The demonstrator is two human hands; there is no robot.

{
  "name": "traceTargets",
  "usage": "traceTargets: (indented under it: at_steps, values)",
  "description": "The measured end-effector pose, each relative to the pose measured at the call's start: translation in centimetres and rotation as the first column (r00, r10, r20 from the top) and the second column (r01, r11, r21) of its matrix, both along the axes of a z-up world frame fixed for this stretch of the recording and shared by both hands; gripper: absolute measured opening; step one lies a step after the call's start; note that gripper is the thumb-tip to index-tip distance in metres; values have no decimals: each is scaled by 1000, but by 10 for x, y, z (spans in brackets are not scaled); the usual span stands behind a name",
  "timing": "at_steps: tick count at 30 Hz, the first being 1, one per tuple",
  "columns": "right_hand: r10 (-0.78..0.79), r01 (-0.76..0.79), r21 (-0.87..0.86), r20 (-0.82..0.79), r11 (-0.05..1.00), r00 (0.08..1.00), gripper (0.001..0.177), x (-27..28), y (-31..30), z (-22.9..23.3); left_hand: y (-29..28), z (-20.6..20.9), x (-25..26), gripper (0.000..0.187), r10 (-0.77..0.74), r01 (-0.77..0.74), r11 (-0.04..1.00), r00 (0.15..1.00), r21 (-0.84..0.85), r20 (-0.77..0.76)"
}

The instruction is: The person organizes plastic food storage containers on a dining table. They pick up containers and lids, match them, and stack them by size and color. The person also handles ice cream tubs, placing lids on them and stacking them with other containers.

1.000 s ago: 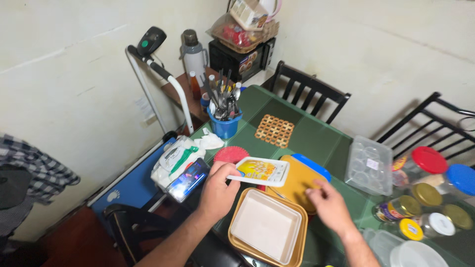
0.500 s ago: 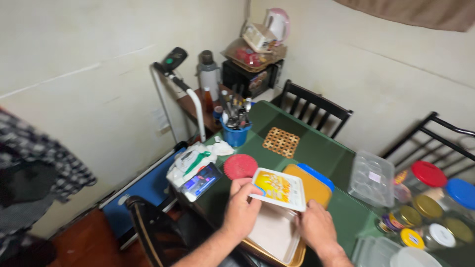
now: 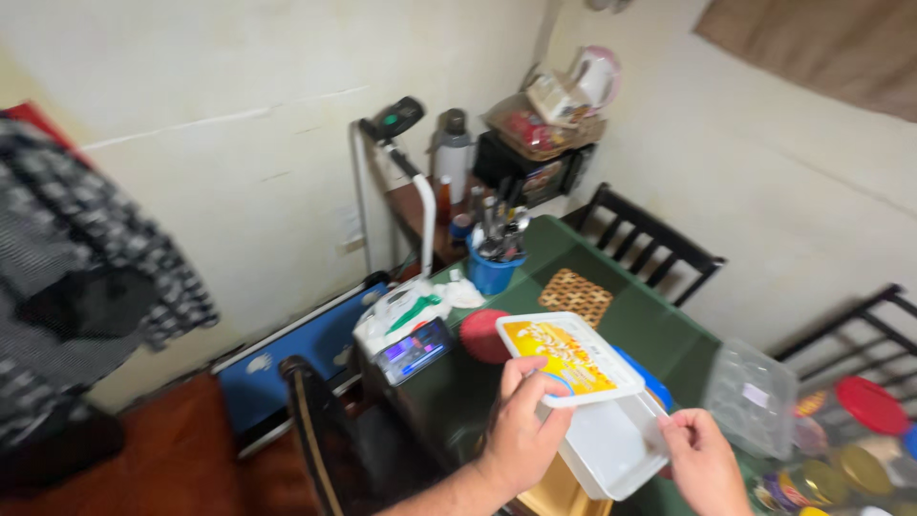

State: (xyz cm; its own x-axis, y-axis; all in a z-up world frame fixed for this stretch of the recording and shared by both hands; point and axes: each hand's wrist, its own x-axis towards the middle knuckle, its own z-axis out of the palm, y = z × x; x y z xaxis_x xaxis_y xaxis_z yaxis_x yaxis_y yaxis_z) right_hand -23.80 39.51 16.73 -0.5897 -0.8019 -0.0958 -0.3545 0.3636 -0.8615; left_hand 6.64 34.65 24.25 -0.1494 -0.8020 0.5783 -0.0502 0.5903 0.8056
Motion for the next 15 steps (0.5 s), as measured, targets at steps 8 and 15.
traceTargets:
  at_steps: [8,15]
  values:
    - [-222,291,-239,279,926,934,23,-17,22,21,18,46,-31,37,-270,284,948,957,-144,106]
    - [-228,395,-340,438,854,870,22,0,31,43,-14,58,-74,69,-222,209,933,975,293,12]
